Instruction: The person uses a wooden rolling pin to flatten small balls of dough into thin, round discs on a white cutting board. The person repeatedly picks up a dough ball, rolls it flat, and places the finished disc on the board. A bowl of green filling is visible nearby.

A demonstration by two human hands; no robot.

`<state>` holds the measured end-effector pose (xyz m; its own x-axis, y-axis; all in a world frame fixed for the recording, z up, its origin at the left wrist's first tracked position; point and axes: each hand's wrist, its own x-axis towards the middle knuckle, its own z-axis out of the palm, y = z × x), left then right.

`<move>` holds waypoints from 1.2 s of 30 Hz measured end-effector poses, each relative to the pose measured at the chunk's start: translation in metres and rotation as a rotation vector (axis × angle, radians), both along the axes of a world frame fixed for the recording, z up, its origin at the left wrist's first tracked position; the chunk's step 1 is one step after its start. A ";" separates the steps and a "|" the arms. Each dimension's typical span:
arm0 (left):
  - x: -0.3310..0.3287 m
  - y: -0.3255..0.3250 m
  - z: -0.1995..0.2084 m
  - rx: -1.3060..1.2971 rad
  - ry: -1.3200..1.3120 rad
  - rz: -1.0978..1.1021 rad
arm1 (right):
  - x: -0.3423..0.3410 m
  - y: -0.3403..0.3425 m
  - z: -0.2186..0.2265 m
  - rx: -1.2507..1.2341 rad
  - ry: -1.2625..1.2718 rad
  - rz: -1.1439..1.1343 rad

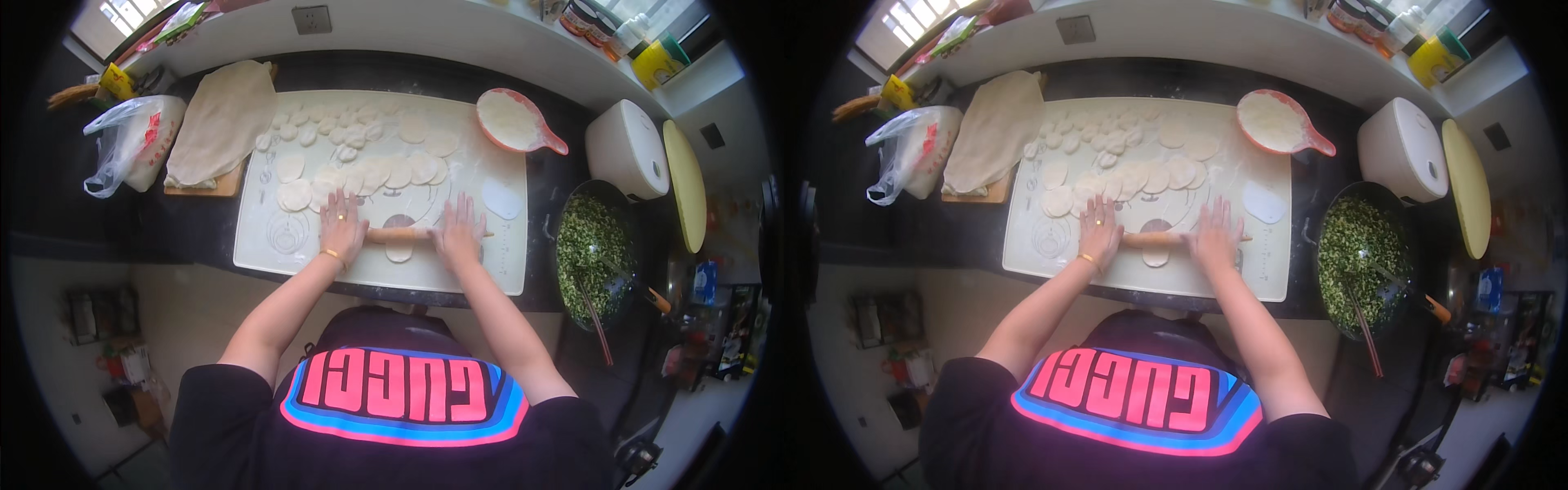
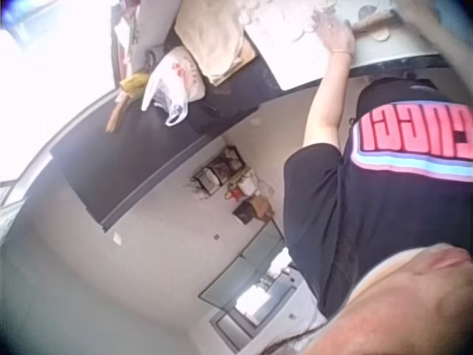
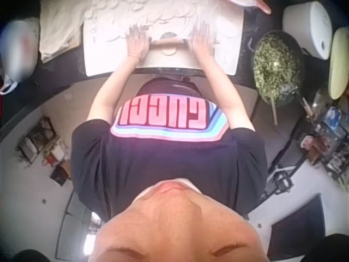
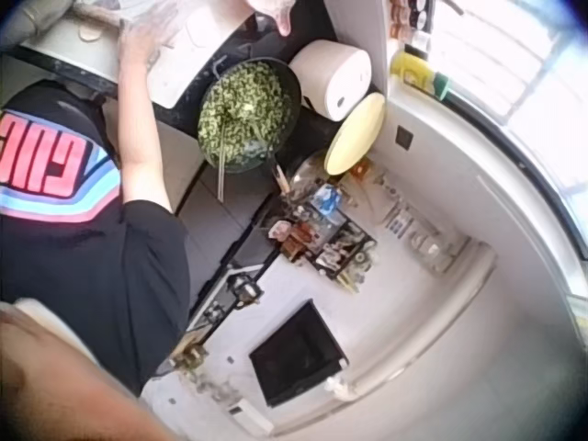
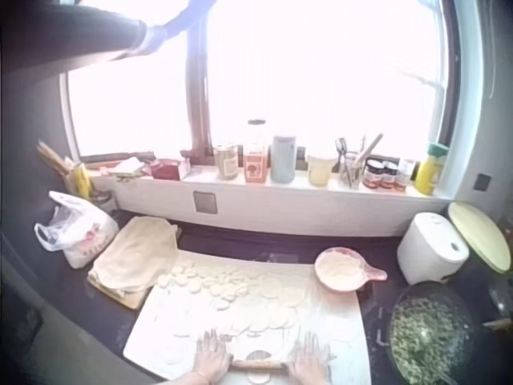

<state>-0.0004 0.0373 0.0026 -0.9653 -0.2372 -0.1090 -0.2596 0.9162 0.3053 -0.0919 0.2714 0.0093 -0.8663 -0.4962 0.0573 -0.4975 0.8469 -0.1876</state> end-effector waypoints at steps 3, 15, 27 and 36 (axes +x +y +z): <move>0.038 0.005 0.003 0.035 -0.128 -0.115 | 0.045 0.028 -0.004 -0.048 0.002 0.091; -0.032 0.041 0.019 0.433 -0.140 -0.119 | 0.069 0.061 0.012 -0.188 0.000 0.144; 0.009 0.014 0.006 -0.121 0.106 0.058 | 0.014 0.017 0.009 0.003 -0.077 0.041; 0.036 0.000 0.004 0.012 -0.049 -0.133 | 0.058 0.029 0.018 0.099 -0.162 0.103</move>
